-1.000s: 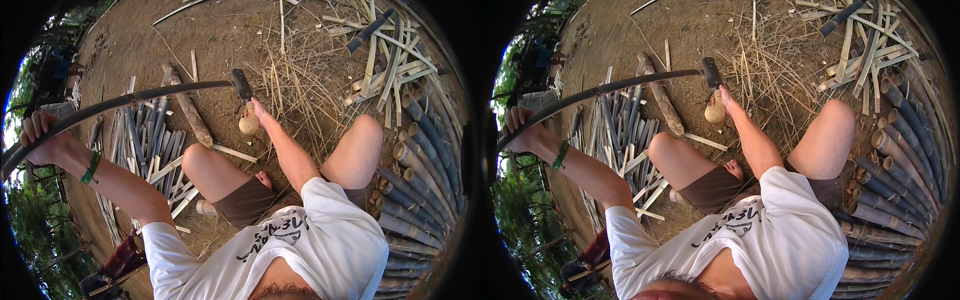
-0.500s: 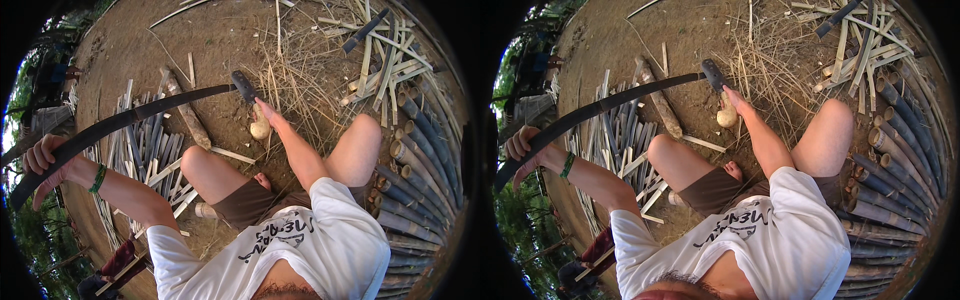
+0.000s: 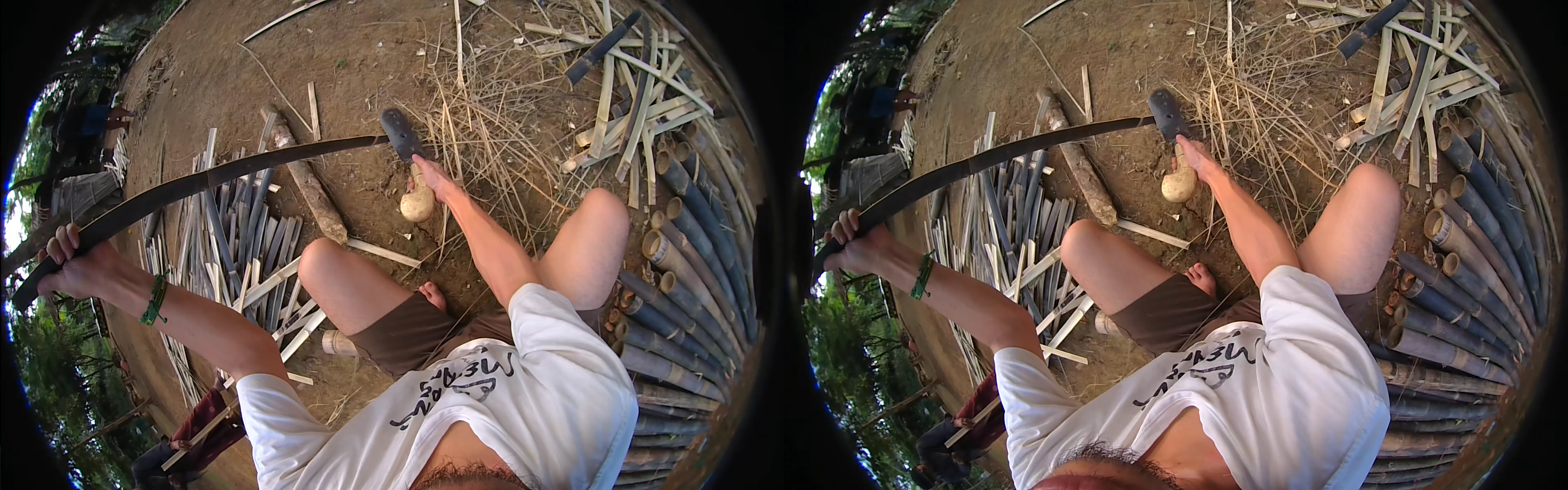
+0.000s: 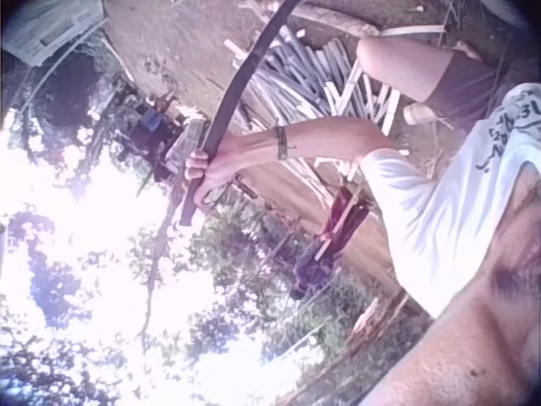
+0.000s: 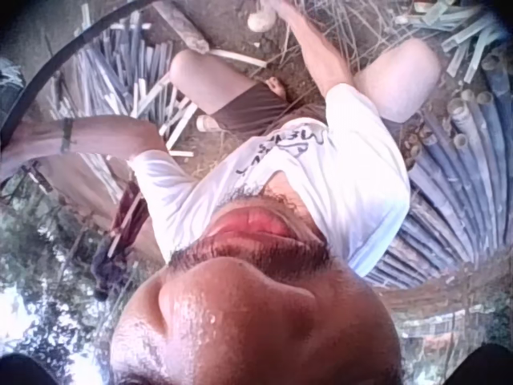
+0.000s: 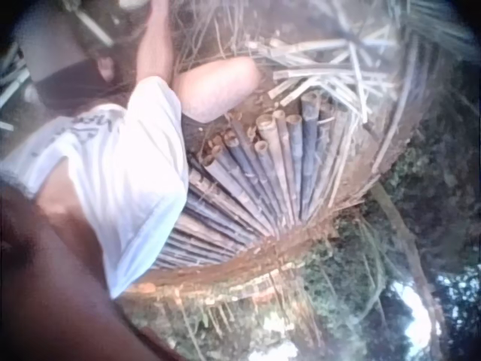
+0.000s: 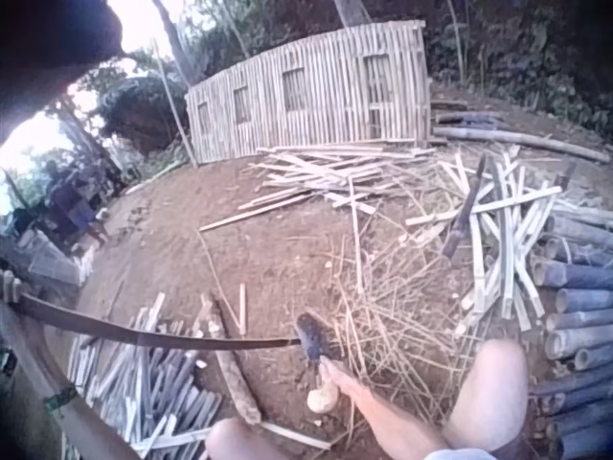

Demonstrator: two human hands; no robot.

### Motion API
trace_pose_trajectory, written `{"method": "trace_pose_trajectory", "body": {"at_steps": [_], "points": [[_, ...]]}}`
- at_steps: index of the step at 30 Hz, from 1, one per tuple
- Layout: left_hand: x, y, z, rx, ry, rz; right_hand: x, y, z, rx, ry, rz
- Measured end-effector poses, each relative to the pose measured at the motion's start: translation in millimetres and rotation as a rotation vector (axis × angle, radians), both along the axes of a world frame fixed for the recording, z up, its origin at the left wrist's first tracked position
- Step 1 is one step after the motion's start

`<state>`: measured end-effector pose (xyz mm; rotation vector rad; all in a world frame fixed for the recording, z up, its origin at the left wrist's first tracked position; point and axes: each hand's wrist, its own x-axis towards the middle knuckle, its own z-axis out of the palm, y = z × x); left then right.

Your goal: The person uses two large knives to shave and smooth long strips of bamboo, repeatedly running the blades along the surface of the strips while sitting on the ground.

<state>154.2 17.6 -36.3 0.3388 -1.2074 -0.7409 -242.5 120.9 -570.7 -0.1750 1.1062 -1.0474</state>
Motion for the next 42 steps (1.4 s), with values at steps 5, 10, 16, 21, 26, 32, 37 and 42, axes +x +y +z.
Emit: {"method": "trace_pose_trajectory", "body": {"at_steps": [5,10,16,21,26,32,37,42], "points": [[-9,-6,6,-0.024,-0.045,-0.094,-19,25,-9,0.043,-0.058,0.064],[0,1,5,-0.019,-0.032,-0.051,6,20,21,-0.034,-0.210,0.127],[-20,-7,2,-0.049,-0.024,-0.010,16,-5,22,0.020,-0.212,-0.059],[-7,1,-1,-0.031,-0.032,-0.031,14,8,35,-0.018,-0.150,0.101],[-14,4,-3,-0.017,0.002,-0.052,25,14,38,0.035,-0.106,-0.013],[-29,4,9,-0.029,-0.076,-0.130,2,25,24,-0.013,-0.084,0.053],[-34,1,16,-0.016,-0.056,-0.119,27,27,32,0.054,-0.187,0.042],[-39,8,17,0.001,-0.065,-0.089,54,5,69,0.033,-0.283,-0.020]]}}
